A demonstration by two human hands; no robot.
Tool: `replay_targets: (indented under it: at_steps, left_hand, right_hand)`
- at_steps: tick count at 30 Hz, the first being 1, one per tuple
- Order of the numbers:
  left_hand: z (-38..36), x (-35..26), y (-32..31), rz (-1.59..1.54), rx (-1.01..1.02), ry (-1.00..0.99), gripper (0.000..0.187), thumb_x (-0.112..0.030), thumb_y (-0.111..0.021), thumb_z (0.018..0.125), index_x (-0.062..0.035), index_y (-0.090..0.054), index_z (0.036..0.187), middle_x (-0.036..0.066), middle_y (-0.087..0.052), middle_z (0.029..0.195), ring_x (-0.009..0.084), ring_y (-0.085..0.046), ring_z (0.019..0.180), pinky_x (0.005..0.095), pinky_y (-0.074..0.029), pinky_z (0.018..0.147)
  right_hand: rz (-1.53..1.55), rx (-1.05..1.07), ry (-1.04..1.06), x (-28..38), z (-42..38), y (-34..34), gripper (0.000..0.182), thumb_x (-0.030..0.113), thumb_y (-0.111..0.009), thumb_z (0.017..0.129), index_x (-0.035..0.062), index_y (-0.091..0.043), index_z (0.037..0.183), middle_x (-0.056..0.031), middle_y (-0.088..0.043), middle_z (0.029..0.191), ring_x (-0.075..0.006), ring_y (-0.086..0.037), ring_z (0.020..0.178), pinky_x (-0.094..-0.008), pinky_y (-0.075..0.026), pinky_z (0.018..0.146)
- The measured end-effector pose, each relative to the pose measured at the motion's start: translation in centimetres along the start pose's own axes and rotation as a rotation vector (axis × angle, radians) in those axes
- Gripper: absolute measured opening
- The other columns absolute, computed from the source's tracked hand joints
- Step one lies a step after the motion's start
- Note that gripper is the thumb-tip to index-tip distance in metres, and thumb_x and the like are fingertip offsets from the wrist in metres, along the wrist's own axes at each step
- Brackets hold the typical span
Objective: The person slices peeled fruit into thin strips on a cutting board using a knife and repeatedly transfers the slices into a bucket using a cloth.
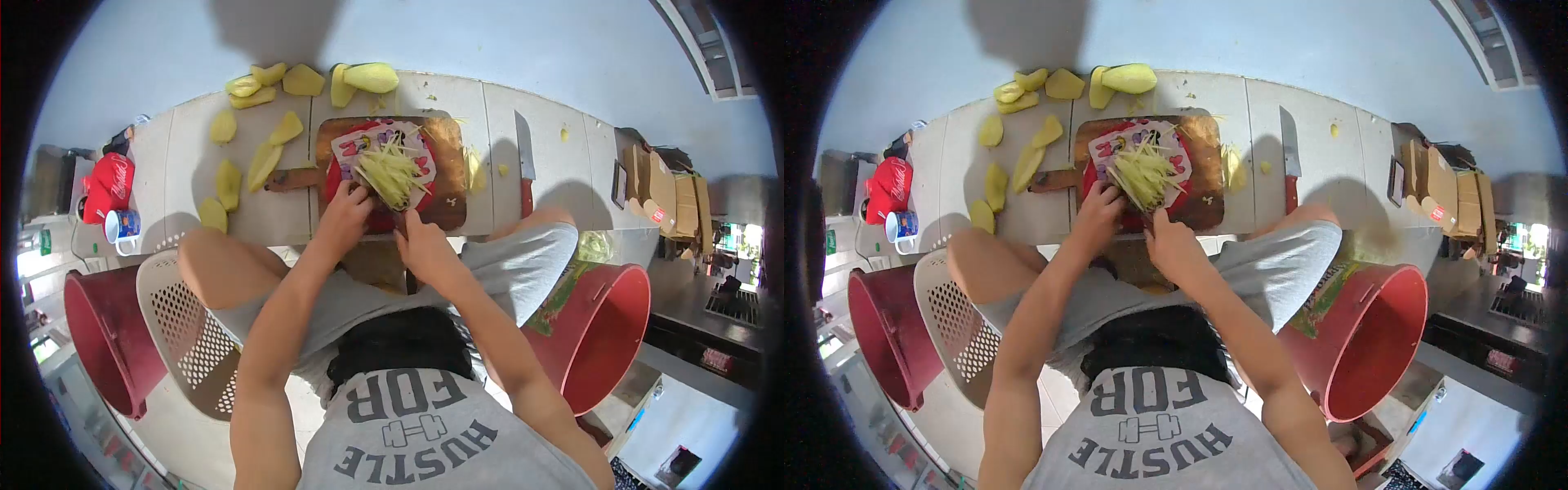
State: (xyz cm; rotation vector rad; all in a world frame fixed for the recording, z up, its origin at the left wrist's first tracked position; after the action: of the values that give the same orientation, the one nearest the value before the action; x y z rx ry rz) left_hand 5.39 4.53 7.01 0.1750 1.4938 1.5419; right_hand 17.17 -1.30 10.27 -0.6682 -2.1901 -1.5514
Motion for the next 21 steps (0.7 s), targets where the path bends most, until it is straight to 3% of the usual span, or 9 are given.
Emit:
replay_targets:
  at_steps: [2, 6, 8, 11, 17, 21]
  left_hand:
    - [0.1, -0.1, 0.1, 0.047, -0.069, -0.089, 0.041, -0.002, -0.071, 0.064, -0.0014, -0.07, 0.105, 0.013, -0.061, 0.116, 0.0388, -0.052, 0.116, 0.0435, -0.048, 0.101]
    - [0.4, 0.3, 0.4, -0.003, -0.024, -0.024, 0.043, -0.002, -0.073, 0.062, -0.0013, -0.069, 0.105, 0.012, -0.062, 0.117, 0.0384, -0.052, 0.116, 0.0433, -0.048, 0.101]
    - [-0.1, 0.0, 0.6, -0.044, -0.028, -0.004, 0.047, -0.001, -0.075, 0.059, -0.0017, -0.069, 0.106, 0.012, -0.061, 0.117, 0.0381, -0.053, 0.115, 0.0431, -0.048, 0.101]
    - [-0.1, -0.1, 0.5, -0.02, -0.088, -0.073, 0.05, 0.0, -0.076, 0.057, -0.0016, -0.068, 0.106, 0.012, -0.061, 0.115, 0.0376, -0.054, 0.114, 0.0433, -0.049, 0.1]
    - [-0.1, -0.3, 1.0, -0.04, -0.084, -0.063, 0.046, 0.0, -0.076, 0.057, -0.0001, -0.067, 0.102, 0.014, -0.061, 0.108, 0.0383, -0.054, 0.113, 0.0442, -0.049, 0.099]
    - [-0.9, -0.3, 0.4, -0.05, -0.093, -0.129, 0.042, 0.001, -0.075, 0.057, 0.0002, -0.066, 0.098, 0.015, -0.061, 0.107, 0.0389, -0.055, 0.111, 0.0443, -0.049, 0.098]
  right_hand:
    - [-0.049, -0.014, 0.016, 0.4, -0.1, 0.6, 0.028, 0.022, -0.059, 0.098, -0.0002, -0.044, 0.108, -0.0315, -0.066, 0.078, -0.0508, -0.067, 0.077, -0.0587, -0.055, 0.07]
    - [-0.032, 0.017, 0.014, 2.2, -0.2, 1.6, 0.028, 0.022, -0.06, 0.098, 0.0003, -0.044, 0.106, -0.0309, -0.066, 0.077, -0.0504, -0.067, 0.077, -0.0584, -0.055, 0.069]
    - [-0.044, -0.002, 0.011, -0.5, -0.6, -1.0, 0.028, 0.022, -0.059, 0.098, -0.0001, -0.044, 0.106, -0.0304, -0.066, 0.076, -0.0501, -0.067, 0.076, -0.0578, -0.055, 0.068]
    - [-0.056, -0.083, 0.066, 1.1, -0.2, 1.2, 0.028, 0.021, -0.06, 0.097, -0.0011, -0.045, 0.106, -0.0299, -0.064, 0.072, -0.0502, -0.065, 0.072, -0.0577, -0.053, 0.064]
    - [0.048, -0.113, 0.09, 0.5, -1.3, -0.2, 0.029, 0.02, -0.062, 0.097, -0.0018, -0.045, 0.106, -0.0299, -0.063, 0.07, -0.0509, -0.063, 0.069, -0.0579, -0.051, 0.062]
    - [0.024, -0.045, -0.016, 0.2, -1.9, -0.6, 0.029, 0.022, -0.061, 0.097, -0.0007, -0.044, 0.106, -0.0311, -0.064, 0.074, -0.0513, -0.065, 0.073, -0.0584, -0.052, 0.064]
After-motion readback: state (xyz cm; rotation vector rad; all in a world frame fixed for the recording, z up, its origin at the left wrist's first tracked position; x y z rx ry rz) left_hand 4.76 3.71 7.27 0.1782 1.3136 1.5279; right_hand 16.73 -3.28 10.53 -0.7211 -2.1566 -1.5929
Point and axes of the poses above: each hand's wrist, its own z-axis towards the middle knuckle, its own y-axis out of the back of the hand, x = y × z, the point moved 9 cm from there along z, towards the middle knuckle
